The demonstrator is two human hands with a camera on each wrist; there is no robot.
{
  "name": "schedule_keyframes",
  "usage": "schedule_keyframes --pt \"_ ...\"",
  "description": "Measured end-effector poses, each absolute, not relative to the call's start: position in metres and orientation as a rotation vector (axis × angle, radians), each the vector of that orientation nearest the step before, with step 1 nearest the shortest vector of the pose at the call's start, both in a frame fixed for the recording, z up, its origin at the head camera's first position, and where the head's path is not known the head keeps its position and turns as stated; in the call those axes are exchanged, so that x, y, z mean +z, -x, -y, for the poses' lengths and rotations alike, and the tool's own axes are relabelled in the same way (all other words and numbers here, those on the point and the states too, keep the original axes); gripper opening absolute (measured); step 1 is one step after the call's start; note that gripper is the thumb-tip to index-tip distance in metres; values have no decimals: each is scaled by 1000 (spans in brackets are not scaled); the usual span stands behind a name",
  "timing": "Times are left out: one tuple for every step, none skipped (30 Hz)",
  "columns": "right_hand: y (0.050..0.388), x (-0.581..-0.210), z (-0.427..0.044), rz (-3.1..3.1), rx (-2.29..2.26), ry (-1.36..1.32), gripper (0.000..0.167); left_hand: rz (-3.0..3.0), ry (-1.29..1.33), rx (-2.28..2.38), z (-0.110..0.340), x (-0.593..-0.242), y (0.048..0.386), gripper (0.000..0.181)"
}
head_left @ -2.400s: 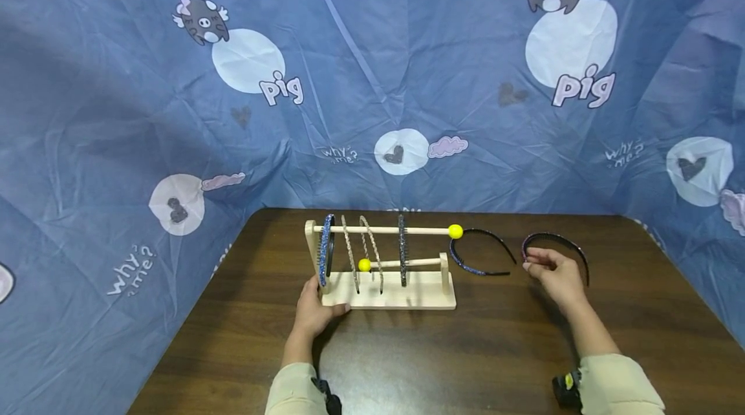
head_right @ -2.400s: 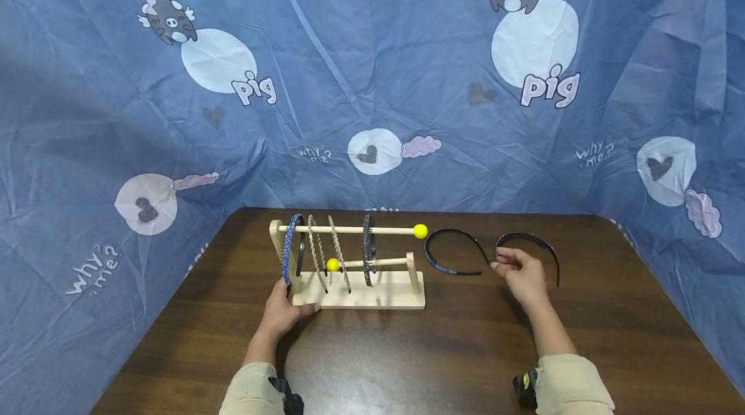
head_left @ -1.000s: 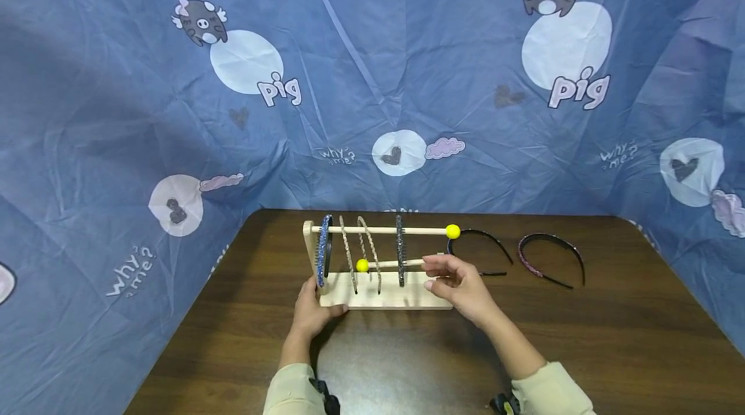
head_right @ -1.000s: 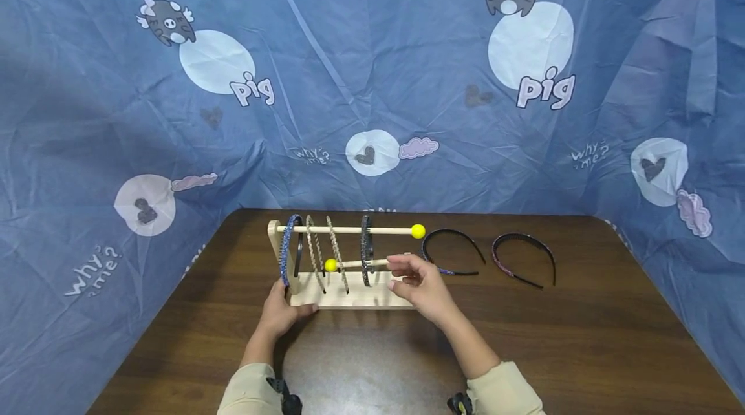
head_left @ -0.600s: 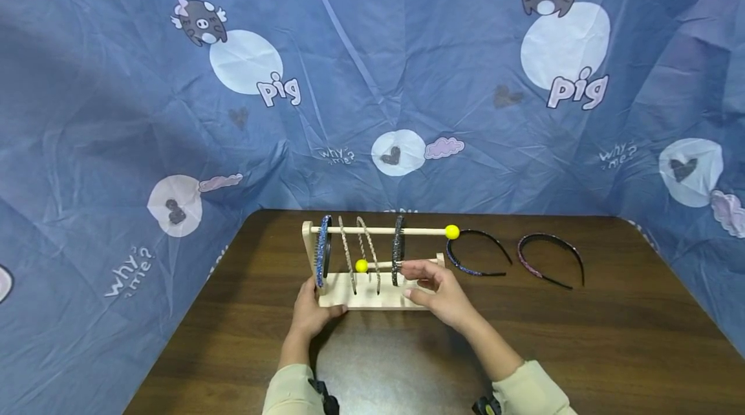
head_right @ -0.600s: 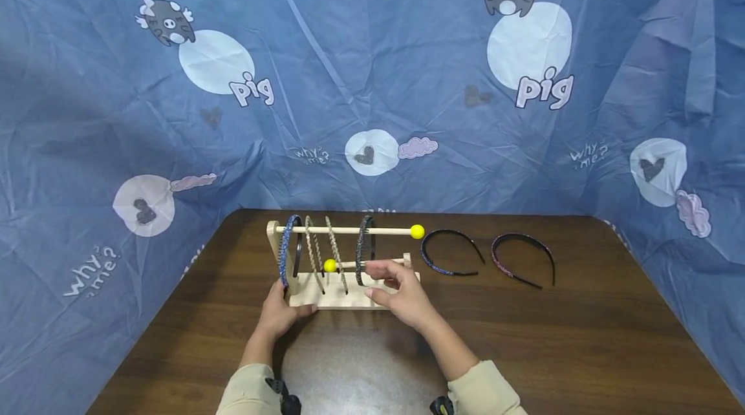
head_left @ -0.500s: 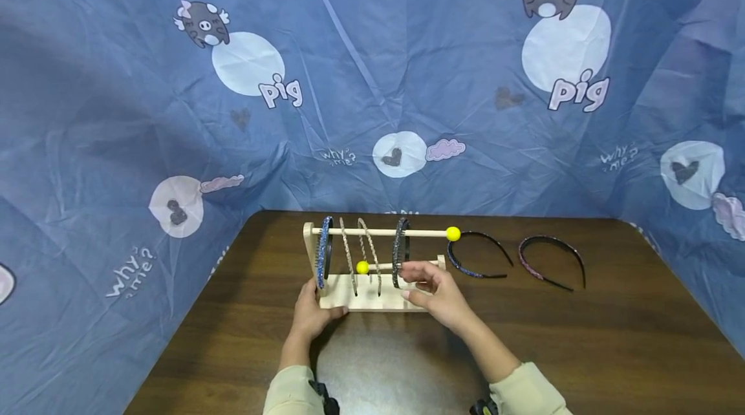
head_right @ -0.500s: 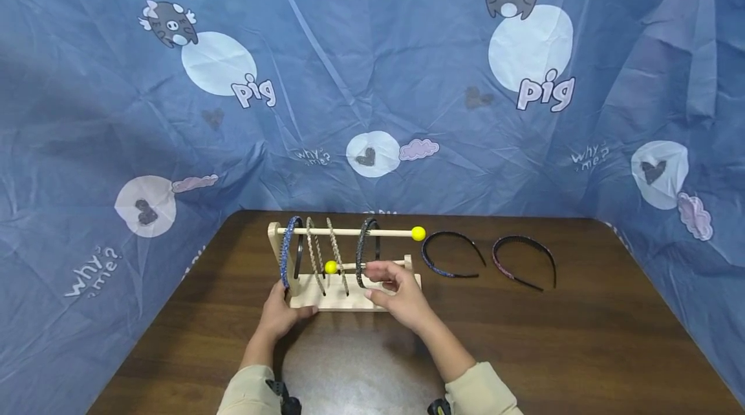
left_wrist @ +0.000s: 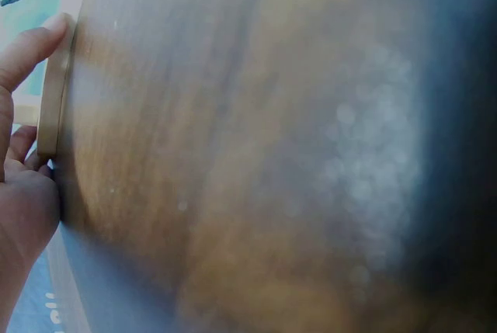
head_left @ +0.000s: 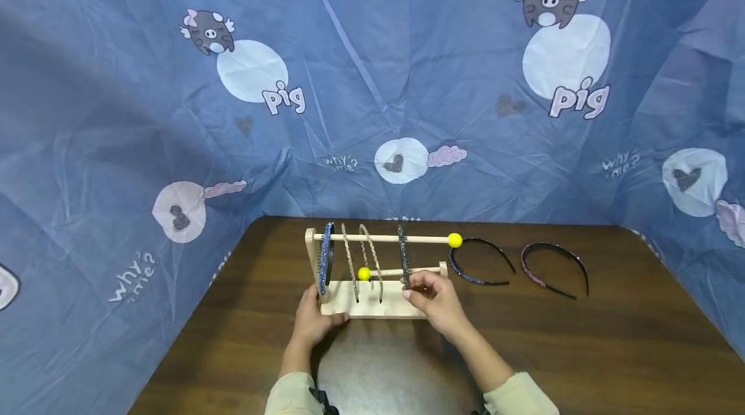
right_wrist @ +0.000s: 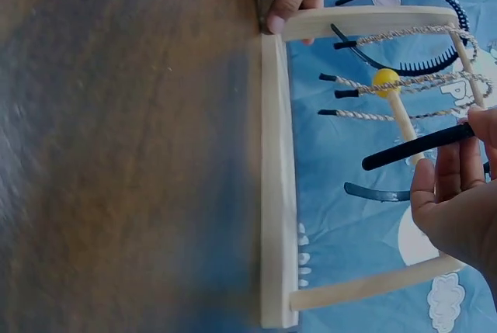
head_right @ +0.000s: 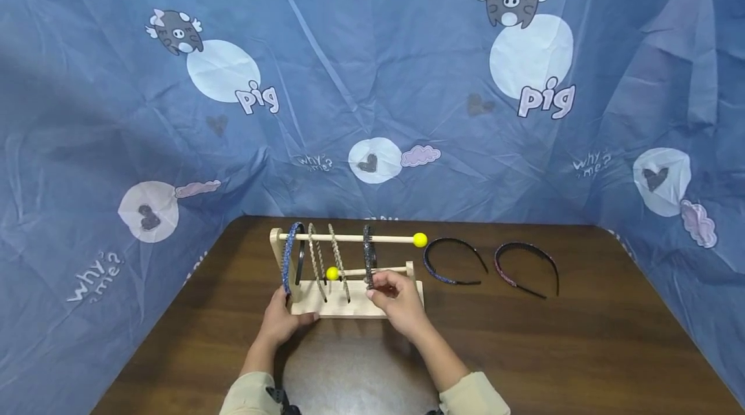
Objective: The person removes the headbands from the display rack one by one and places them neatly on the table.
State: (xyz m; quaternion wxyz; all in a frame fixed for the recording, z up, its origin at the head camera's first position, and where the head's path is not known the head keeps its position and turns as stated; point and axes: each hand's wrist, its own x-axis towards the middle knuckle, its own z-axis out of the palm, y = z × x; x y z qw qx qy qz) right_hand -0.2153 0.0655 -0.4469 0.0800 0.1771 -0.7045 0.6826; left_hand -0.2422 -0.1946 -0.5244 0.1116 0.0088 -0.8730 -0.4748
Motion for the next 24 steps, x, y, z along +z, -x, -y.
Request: schedule_keyframes --pt "213 -442 -66 2102 2030 -534 12 2566 -26 -1394 194 -524 242 77" --pt "211 -437 -67 2094 2017 -541 12 2566 -22 -1393 194 -523 242 77" --pt "209 -432 -67 2085 2010 -551 12 2567 -20 -1393 194 -522 242 78" --pt "209 -430 -69 2071 2008 -553 11 2568 -22 -1392 194 -521 242 78" --pt "211 -431 -70 2056 2007 -546 11 2572 -22 -1391 194 -521 241 78" --pt "213 -432 -72 2034 2011 -547 11 2573 -23 -1396 194 -520 241 78" --pt "216 -434 -74 2015 2015 -547 11 2569 -18 -1399 193 -521 241 78" --pt "218 -435 -76 1988 2026 -558 11 2568 -17 -1402 193 -521 240 78" --pt "220 -437 -78 1970 2035 -564 11 2564 -17 -1404 193 -522 240 78" --pt "222 -438 -79 1951 2045 -564 10 2561 -24 -1406 193 -522 239 77" --pt "222 -436 -80 1930 2051 -571 9 2559 -29 -1404 194 -523 238 77" --pt "222 -435 -81 1909 2057 -580 9 2558 -36 -1405 195 -523 237 77" --pt "222 -433 -82 1890 2062 -580 8 2557 -34 -1398 195 -523 237 77" --pt "221 -431 -83 1864 2062 -587 8 2561 -45 -1400 195 -524 236 76" --pt "220 -429 -84 1845 2058 -577 8 2563 -48 -1402 195 -524 235 77" --pt "220 -427 -86 1821 2058 -567 7 2567 -52 -1406 195 -525 235 76" --pt "220 -424 -88 1793 2060 -559 7 2572 -47 -1406 195 -525 236 77" --pt "220 -422 -90 1767 2059 -550 7 2574 -41 -1412 194 -526 236 77" --pt "220 -419 -93 1741 2063 -542 7 2575 -31 -1410 194 -526 237 77" --pt "221 -417 -95 1717 2067 -534 7 2575 -37 -1415 193 -526 238 77" --pt "222 -414 -98 1702 2068 -521 7 2571 -31 -1414 193 -525 239 78" --pt "223 -411 -101 1682 2074 -515 7 2571 -29 -1411 192 -525 240 78" --pt "223 -409 -104 1667 2076 -507 7 2573 -28 -1407 192 -525 241 79" --pt "223 -407 -108 1656 2078 -489 7 2573 -27 -1405 191 -524 242 80"
